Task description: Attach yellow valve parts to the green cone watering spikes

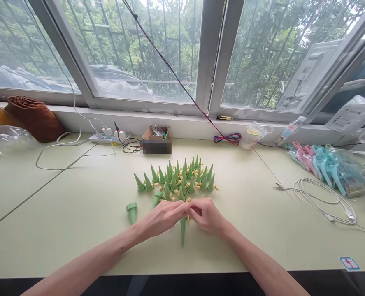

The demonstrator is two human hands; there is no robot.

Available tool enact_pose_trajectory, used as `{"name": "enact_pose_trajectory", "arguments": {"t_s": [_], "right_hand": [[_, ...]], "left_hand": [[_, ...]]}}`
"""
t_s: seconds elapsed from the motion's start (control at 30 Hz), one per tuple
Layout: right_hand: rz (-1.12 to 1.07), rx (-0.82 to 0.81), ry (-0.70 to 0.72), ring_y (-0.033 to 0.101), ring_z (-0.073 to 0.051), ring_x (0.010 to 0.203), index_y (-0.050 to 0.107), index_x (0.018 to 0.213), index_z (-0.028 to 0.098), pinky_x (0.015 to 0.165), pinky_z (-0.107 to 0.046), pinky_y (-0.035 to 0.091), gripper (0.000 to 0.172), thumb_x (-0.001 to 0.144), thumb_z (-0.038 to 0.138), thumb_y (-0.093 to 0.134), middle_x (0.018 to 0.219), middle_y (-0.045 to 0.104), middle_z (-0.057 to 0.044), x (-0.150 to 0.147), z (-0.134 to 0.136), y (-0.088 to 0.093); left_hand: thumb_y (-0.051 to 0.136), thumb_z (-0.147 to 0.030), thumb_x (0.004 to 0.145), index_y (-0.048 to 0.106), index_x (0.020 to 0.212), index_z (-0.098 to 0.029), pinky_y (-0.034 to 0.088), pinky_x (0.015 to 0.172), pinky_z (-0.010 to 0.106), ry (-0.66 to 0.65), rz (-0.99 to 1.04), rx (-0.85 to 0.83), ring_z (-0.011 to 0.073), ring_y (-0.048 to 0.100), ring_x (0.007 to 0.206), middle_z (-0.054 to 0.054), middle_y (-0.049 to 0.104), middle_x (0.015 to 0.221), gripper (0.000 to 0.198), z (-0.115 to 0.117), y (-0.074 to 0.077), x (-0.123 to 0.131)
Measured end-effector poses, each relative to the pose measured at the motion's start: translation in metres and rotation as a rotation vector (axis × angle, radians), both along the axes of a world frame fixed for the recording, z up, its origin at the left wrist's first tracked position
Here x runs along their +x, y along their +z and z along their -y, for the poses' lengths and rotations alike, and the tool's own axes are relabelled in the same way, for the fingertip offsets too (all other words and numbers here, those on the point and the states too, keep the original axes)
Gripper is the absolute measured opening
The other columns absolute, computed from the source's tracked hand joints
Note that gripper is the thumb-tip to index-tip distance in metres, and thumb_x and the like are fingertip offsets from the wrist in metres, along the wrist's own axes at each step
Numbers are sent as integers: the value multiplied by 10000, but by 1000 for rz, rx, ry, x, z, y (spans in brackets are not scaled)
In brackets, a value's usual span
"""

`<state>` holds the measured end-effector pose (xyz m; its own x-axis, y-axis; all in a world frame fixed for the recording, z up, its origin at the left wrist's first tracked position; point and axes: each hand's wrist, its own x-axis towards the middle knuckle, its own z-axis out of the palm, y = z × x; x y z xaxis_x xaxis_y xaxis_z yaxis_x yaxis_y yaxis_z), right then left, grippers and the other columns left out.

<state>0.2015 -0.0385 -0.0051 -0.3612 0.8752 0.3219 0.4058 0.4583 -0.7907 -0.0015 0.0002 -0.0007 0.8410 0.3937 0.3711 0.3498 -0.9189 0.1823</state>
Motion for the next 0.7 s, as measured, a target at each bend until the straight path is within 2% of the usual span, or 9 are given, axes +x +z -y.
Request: {"name": "enact_pose_trajectory", "arguments": {"t_s": [0.13, 0.27, 0.33, 0.57, 0.7], "right_hand": [[16, 36, -47, 382, -108, 501, 625, 702, 166, 495, -244, 318, 318, 967, 282, 493, 574, 541, 3, 2, -2, 1], [-12, 111, -157, 383, -104, 483, 561, 637, 178, 465, -237, 320, 323, 940, 282, 520, 544, 500, 17, 4, -5, 3], [-44, 145, -216, 409, -106, 486, 572, 655, 179, 468, -236, 347, 294, 931, 268, 525, 556, 518, 14, 5, -5, 5], [-129, 166, -330, 573, -148, 578, 657, 798, 175, 533, -257, 478, 165, 912, 248, 562, 685, 653, -31, 6, -5, 5], [-149, 155, -344, 607, -160, 592, 671, 850, 175, 539, -269, 504, 135, 909, 251, 576, 707, 669, -36, 7, -7, 4]], "left_hand": [[417, -263, 1018, 576, 1053, -177, 282, 503, 249, 77, 89, -18, 128, 541, 564, 35, 633, 744, 184, 0, 1, 2], [437, -306, 1013, 585, 820, -169, 246, 474, 253, 136, 94, 36, 124, 514, 470, -2, 559, 575, 280, 1, 2, 2], [450, -325, 1006, 576, 770, -169, 224, 462, 260, 163, 73, 57, 126, 498, 437, -15, 531, 526, 310, 2, 1, 2], [522, -391, 968, 619, 936, -166, 306, 486, 263, 248, -44, -2, 173, 604, 499, -5, 618, 579, 247, 10, 5, 6], [545, -392, 950, 609, 1036, -168, 354, 516, 270, 291, -81, -56, 202, 643, 542, -8, 635, 584, 249, 13, 9, 8]]}}
